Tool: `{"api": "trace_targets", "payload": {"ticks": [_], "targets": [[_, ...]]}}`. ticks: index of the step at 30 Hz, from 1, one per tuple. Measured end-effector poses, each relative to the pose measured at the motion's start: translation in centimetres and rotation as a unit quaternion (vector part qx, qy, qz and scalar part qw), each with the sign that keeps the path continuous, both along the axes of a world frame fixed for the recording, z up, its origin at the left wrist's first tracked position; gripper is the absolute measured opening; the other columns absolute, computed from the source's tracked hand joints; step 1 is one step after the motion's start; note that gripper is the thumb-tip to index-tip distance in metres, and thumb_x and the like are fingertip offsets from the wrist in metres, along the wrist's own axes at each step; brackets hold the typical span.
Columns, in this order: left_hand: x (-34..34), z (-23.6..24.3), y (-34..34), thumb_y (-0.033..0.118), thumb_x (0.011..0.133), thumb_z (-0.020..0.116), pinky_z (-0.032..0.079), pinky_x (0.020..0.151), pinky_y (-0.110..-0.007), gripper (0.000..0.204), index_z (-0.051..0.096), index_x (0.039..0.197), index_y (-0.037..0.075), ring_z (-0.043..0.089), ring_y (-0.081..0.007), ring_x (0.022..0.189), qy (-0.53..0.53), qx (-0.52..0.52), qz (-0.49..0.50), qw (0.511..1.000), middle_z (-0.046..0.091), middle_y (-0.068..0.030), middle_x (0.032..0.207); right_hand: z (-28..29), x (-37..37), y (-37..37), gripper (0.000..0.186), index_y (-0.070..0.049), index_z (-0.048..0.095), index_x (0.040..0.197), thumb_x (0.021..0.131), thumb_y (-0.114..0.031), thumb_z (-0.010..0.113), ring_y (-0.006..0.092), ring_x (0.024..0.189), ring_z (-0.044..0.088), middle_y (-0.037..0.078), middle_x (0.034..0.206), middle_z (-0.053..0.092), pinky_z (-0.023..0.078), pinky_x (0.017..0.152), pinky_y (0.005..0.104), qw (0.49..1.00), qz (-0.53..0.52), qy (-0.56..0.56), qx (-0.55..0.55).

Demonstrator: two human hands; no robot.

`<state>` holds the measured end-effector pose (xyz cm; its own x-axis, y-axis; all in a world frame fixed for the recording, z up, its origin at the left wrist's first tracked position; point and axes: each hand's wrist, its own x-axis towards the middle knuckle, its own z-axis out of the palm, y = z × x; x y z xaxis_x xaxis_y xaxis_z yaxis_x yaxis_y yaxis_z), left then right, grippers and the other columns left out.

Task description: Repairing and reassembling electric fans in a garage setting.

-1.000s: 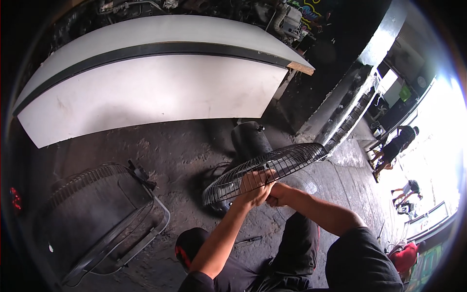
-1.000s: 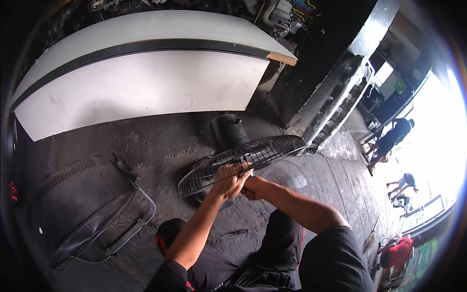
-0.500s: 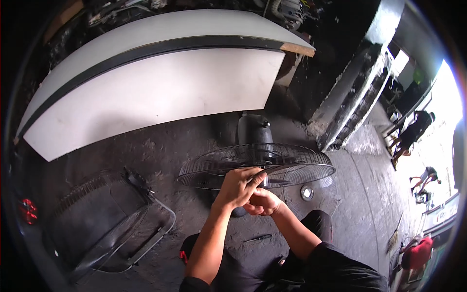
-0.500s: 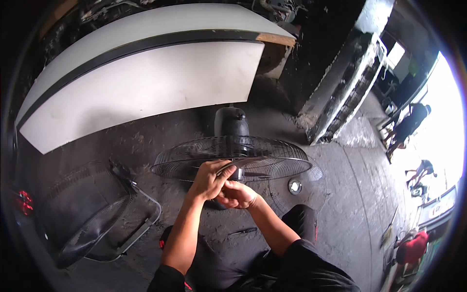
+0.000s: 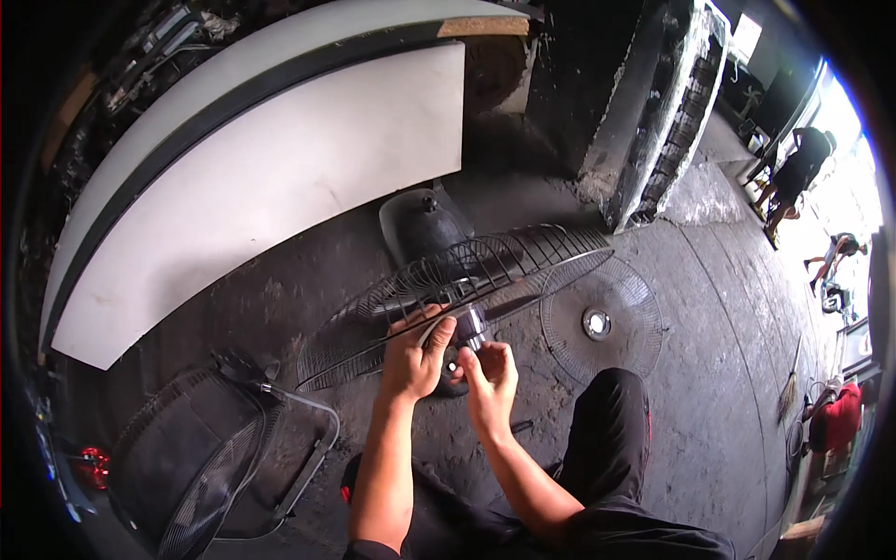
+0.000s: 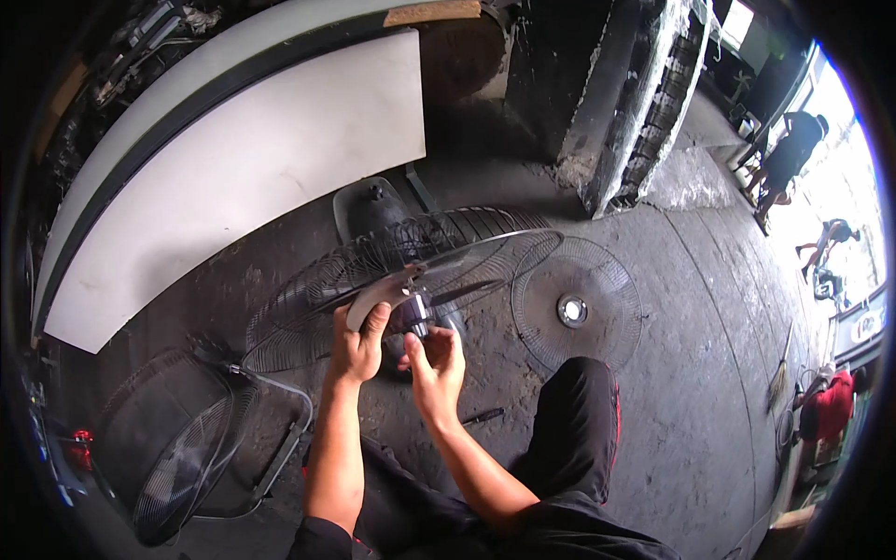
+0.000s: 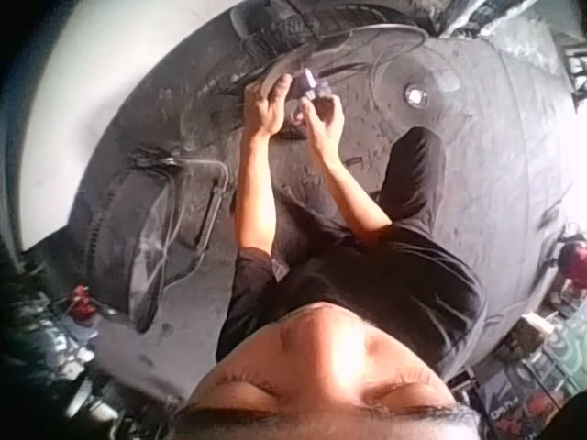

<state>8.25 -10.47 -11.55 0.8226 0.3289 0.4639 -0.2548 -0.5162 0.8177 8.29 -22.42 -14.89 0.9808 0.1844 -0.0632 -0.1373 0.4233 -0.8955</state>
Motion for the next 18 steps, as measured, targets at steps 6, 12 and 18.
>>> {"api": "trace_targets", "payload": {"ticks": [6,12,18], "targets": [[-0.7,2.1,-0.5,0.025,0.093,0.050,0.049,0.065,-0.036,0.031,0.064,0.094,-0.003,0.065,-0.0313,0.074,0.000,-0.012,0.017,1.000,0.066,-0.0172,0.084,-1.8,0.9,0.1,0.061,-0.003,0.052,0.084,0.091,-0.059,0.030,0.0197,0.060,0.057,0.010,0.068,0.057,0.045,0.050,0.0317,0.847,0.243,0.359,0.307],[0.0,2.1,-1.1,0.023,0.093,0.048,0.049,0.071,-0.036,0.031,0.064,0.099,-0.002,0.066,-0.0308,0.083,-0.069,-0.007,-0.003,0.998,0.066,-0.0172,0.091,-2.1,-1.1,-0.3,0.023,-0.004,0.040,0.104,0.091,-0.022,0.045,0.0175,0.066,0.058,0.012,0.087,0.058,0.051,0.056,0.0302,0.973,0.094,0.163,0.132],[-0.3,-5.6,1.1,0.041,0.098,0.032,0.040,0.092,-0.034,0.050,0.060,0.112,0.003,0.056,-0.0214,0.104,0.187,-0.011,0.087,0.978,0.063,-0.0090,0.109,-0.4,-1.6,-0.2,0.024,0.002,0.053,0.103,0.080,-0.004,0.056,0.0157,0.080,0.060,0.010,0.088,0.059,0.050,0.073,0.0304,0.988,0.106,-0.043,-0.104]]}}
